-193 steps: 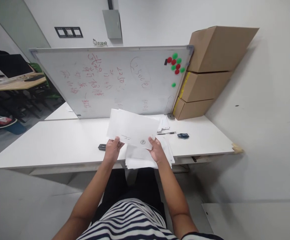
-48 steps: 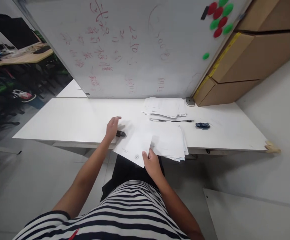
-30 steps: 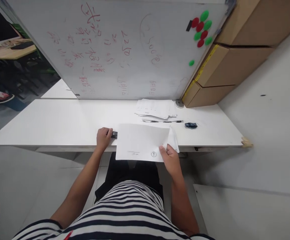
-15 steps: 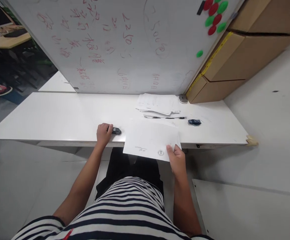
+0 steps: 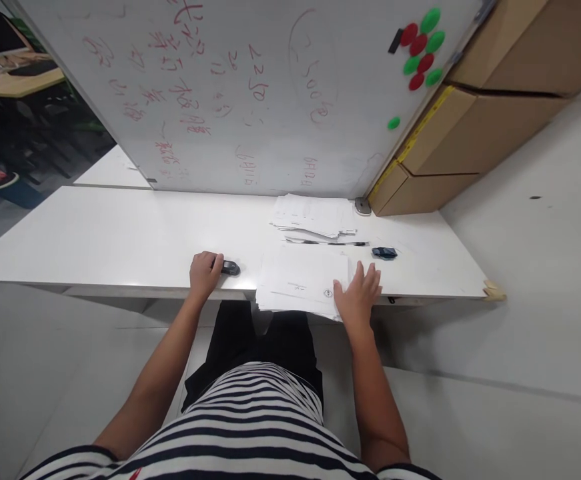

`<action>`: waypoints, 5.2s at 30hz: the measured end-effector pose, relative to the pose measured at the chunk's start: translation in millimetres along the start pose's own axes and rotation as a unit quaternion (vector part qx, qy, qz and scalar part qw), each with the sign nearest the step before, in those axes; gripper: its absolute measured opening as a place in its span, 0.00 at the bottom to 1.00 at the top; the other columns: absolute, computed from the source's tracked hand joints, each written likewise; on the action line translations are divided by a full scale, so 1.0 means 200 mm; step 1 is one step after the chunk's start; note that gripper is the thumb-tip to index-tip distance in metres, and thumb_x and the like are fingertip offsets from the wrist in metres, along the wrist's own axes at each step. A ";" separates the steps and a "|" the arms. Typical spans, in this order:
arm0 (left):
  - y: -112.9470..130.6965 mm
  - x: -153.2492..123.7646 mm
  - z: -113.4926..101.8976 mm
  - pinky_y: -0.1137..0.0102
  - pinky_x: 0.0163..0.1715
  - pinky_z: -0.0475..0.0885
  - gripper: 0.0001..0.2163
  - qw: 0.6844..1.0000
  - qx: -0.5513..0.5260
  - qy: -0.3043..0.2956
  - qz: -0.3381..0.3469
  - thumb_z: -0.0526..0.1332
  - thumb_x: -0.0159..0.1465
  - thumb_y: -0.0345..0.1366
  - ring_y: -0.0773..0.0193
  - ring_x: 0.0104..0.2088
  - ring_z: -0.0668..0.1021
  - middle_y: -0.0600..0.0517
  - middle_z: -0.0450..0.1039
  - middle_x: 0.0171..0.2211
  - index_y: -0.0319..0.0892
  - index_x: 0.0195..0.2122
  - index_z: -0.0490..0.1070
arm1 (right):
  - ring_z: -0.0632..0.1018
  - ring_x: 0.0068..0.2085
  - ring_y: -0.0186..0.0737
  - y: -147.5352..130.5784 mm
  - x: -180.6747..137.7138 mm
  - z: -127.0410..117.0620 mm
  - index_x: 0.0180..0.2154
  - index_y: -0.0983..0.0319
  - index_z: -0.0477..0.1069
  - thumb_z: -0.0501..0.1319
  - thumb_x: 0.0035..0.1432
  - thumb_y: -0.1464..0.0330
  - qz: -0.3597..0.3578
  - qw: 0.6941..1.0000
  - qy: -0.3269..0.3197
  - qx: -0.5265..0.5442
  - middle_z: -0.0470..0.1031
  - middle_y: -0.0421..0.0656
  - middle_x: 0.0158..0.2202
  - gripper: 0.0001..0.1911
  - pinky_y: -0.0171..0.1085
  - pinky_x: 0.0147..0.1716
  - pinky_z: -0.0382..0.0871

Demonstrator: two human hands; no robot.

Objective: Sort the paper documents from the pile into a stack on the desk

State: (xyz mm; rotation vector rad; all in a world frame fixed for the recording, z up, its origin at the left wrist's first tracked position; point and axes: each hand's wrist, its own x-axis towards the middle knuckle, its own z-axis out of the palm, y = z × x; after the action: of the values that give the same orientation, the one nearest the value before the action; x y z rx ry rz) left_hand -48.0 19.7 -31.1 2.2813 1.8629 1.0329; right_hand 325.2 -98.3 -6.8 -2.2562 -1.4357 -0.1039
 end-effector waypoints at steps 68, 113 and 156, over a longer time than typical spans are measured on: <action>-0.01 -0.02 -0.01 0.63 0.38 0.62 0.15 1.000 0.026 0.010 0.005 0.49 0.68 0.40 0.57 0.35 0.68 0.48 0.67 0.28 0.45 0.24 0.63 | 0.71 0.42 0.50 -0.38 0.84 0.35 0.45 0.73 0.69 0.45 0.58 0.81 -0.308 0.923 -0.149 -0.176 0.73 0.59 0.40 0.18 0.39 0.35 0.59; -0.01 -0.02 0.00 0.64 0.39 0.61 0.16 0.999 0.021 0.028 0.007 0.49 0.68 0.40 0.59 0.34 0.68 0.49 0.66 0.26 0.45 0.22 0.61 | 0.74 0.51 0.43 -0.30 1.02 0.28 0.53 0.61 0.71 0.50 0.64 0.70 -0.283 0.907 -0.263 -0.170 0.75 0.48 0.52 0.19 0.35 0.48 0.63; 0.28 -0.03 -0.22 0.58 0.56 0.61 0.25 0.951 -0.289 -0.005 -0.111 0.42 0.68 0.53 0.54 0.53 0.72 0.44 0.73 0.48 0.42 0.50 0.70 | 0.74 0.28 0.37 -0.55 0.07 -0.14 0.35 0.60 0.75 0.68 0.46 0.58 0.025 0.690 -0.247 0.680 0.77 0.39 0.28 0.16 0.37 0.30 0.69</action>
State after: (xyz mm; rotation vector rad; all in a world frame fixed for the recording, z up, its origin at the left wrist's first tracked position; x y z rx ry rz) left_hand -21.6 -18.2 23.5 1.6990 1.4974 1.3065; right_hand 240.5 -59.8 60.4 -1.0048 -0.9818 1.2511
